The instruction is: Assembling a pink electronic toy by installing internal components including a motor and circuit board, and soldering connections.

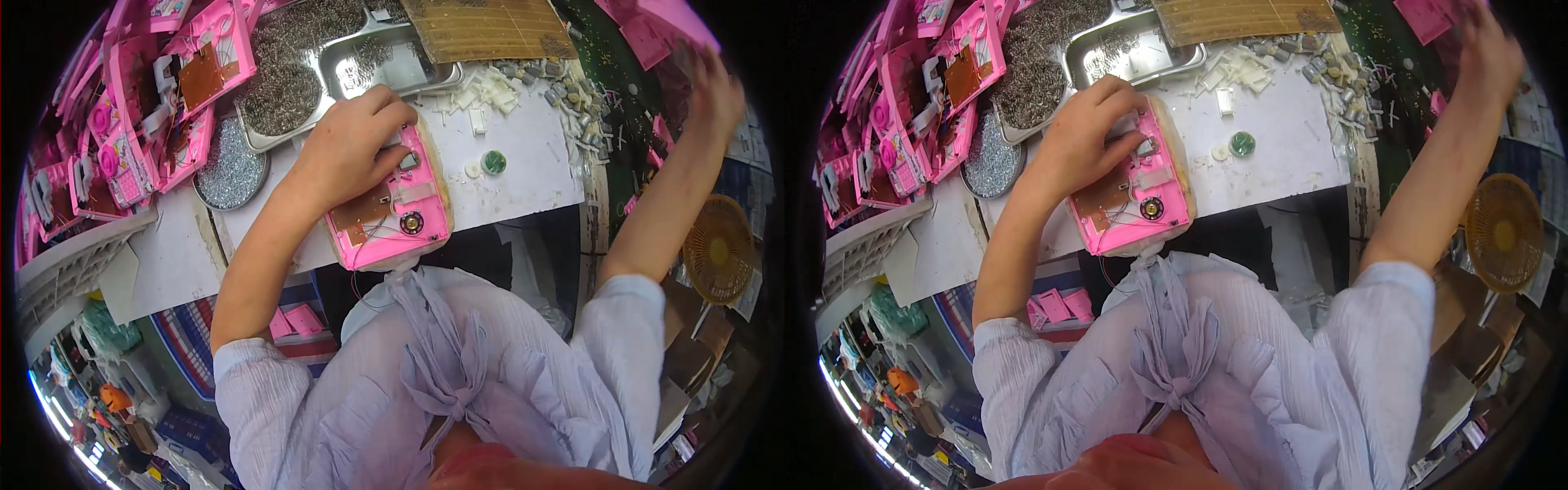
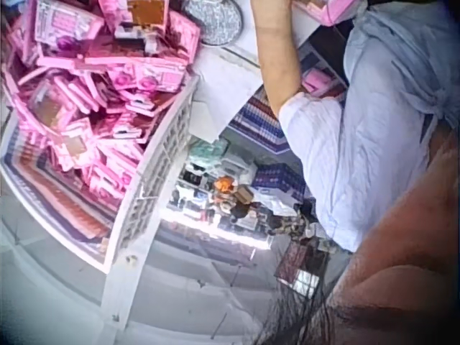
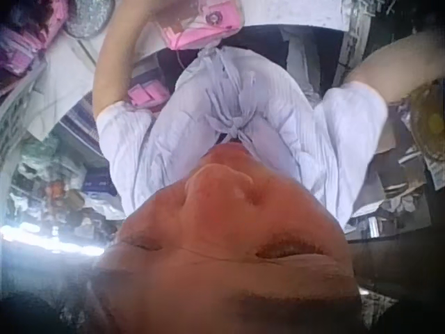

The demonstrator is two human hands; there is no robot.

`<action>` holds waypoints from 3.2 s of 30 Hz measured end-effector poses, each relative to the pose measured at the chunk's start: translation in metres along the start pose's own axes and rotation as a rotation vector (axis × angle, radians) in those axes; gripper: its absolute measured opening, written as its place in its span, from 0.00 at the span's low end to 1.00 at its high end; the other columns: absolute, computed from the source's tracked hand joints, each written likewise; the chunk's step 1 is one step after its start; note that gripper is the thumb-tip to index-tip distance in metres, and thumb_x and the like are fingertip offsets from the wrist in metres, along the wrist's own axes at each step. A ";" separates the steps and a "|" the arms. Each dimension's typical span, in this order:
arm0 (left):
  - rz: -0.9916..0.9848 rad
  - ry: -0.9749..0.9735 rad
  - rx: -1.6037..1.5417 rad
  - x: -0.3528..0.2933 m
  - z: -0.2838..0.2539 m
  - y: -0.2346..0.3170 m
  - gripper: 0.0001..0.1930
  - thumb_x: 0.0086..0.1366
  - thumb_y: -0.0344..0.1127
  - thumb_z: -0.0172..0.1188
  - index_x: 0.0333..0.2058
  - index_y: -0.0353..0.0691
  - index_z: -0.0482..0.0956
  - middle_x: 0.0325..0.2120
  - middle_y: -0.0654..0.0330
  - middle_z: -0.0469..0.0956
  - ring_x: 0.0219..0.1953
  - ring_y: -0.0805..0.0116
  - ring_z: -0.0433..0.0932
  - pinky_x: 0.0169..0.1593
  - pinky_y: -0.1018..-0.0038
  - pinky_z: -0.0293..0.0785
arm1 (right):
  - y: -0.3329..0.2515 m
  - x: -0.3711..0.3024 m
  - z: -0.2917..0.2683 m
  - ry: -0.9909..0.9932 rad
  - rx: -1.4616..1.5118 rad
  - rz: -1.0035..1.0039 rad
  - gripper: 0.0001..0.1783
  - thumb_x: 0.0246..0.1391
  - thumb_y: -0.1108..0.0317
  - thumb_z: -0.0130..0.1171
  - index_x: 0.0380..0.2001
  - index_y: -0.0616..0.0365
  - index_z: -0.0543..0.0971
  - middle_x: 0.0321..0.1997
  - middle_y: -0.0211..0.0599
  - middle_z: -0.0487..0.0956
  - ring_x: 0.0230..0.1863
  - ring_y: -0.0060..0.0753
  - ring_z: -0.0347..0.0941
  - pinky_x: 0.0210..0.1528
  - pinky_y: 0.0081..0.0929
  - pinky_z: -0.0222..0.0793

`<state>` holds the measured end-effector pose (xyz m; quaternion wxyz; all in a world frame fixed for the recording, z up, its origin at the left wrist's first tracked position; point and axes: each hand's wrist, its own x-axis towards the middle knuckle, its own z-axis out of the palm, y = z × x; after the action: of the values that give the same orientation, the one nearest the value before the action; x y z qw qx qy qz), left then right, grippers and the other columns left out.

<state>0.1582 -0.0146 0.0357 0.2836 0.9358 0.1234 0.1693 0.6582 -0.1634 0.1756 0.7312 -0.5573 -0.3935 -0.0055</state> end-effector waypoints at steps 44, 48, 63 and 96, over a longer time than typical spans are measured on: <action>-0.821 0.318 -0.161 -0.135 0.034 0.069 0.34 0.66 0.37 0.66 0.67 0.34 0.62 0.15 0.63 0.66 0.16 0.70 0.69 0.24 0.71 0.67 | -0.043 -0.356 0.165 -1.074 -0.527 -0.104 0.28 0.63 0.67 0.61 0.67 0.46 0.73 0.31 0.40 0.84 0.26 0.43 0.80 0.30 0.36 0.75; -0.780 0.300 -0.110 -0.134 0.037 0.064 0.35 0.68 0.40 0.65 0.67 0.33 0.60 0.16 0.59 0.70 0.17 0.60 0.72 0.24 0.64 0.67 | -0.052 -0.348 0.165 -1.188 -0.708 -0.206 0.30 0.62 0.67 0.62 0.68 0.43 0.72 0.24 0.36 0.81 0.21 0.38 0.77 0.24 0.34 0.71; -0.782 0.473 0.452 -0.159 -0.053 -0.038 0.07 0.60 0.36 0.68 0.34 0.40 0.85 0.25 0.59 0.78 0.28 0.59 0.78 0.35 0.65 0.74 | -0.083 -0.296 0.200 -1.524 -0.852 -0.320 0.16 0.58 0.62 0.62 0.48 0.53 0.84 0.20 0.39 0.79 0.21 0.46 0.78 0.26 0.45 0.72; -0.606 0.353 -0.092 -0.093 -0.026 0.012 0.09 0.61 0.31 0.67 0.29 0.31 0.81 0.23 0.57 0.78 0.24 0.72 0.74 0.30 0.73 0.69 | 0.003 -0.252 0.249 -1.154 -0.364 0.077 0.09 0.55 0.64 0.68 0.32 0.59 0.88 0.28 0.31 0.81 0.34 0.28 0.73 0.38 0.28 0.68</action>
<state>0.0651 -0.0420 0.0398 0.3374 0.7992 0.4347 0.2419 0.3440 -0.0669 0.0444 0.2924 -0.6001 -0.6989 0.2569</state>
